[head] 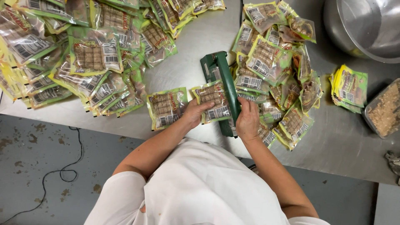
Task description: The person seals small plastic packets containing food items by placing the top edge of each packet under the arm of a heat sealing tool and pressing down, handling several packets sequentially on a stainless steel work surface.
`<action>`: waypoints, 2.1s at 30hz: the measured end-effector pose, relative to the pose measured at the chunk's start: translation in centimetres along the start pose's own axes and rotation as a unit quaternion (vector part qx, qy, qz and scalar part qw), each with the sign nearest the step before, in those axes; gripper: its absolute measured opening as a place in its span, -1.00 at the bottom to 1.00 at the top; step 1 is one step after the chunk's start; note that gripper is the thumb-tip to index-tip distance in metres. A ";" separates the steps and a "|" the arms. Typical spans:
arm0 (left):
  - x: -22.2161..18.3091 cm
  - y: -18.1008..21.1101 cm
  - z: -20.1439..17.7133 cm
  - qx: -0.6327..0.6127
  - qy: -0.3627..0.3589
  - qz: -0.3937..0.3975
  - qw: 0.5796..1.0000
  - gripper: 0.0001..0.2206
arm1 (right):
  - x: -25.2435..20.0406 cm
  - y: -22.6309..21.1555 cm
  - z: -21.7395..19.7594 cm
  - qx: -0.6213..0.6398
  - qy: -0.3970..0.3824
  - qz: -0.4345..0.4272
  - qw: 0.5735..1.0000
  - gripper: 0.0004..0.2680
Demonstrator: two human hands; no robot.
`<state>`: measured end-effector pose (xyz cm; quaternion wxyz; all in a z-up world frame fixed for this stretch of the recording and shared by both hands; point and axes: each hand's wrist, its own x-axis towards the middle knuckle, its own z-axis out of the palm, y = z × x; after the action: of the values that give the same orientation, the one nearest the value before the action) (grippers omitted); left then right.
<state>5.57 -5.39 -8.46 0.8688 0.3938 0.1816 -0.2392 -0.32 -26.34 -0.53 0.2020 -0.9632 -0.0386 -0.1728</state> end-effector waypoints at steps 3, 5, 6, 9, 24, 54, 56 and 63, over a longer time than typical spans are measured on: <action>-0.2 -0.7 -0.2 0.006 0.005 0.024 1.000 -0.59 | 0.0 0.4 0.2 -0.005 0.004 -0.009 1.000 -0.66; -0.8 -1.2 -0.3 0.014 0.005 0.038 0.999 -0.57 | -0.2 0.3 0.2 -0.006 0.002 -0.012 1.000 -0.66; -1.2 -1.4 -0.3 0.023 -0.009 0.057 0.998 -0.53 | -0.2 0.0 -0.1 0.003 0.005 -0.009 1.000 -0.66; -1.2 -1.9 -0.2 0.035 -0.022 0.095 0.995 -0.48 | 0.1 -0.2 -0.3 0.023 0.017 -0.010 1.000 -0.66; -9.2 6.9 -3.4 0.242 0.101 0.069 0.963 -0.01 | 5.4 12.5 -3.2 0.225 0.036 0.193 0.954 -0.95; -11.9 8.6 3.6 0.189 -0.230 0.040 0.954 -0.56 | 11.7 -5.7 -21.5 0.466 -0.080 0.087 0.877 -0.91; -11.9 7.3 3.6 0.015 -0.353 -0.034 0.935 -0.37 | 10.2 -7.3 -20.0 0.507 -0.083 0.089 0.853 -0.90; -8.6 4.7 -0.3 -0.053 -0.169 -0.021 0.984 -0.73 | 7.4 -6.1 -13.6 0.204 -0.155 0.022 0.966 -0.87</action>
<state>1.10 -0.07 -1.49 0.9014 0.2967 0.0527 -0.3109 1.39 -26.17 15.98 0.3899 -0.9172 -0.0824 -0.0052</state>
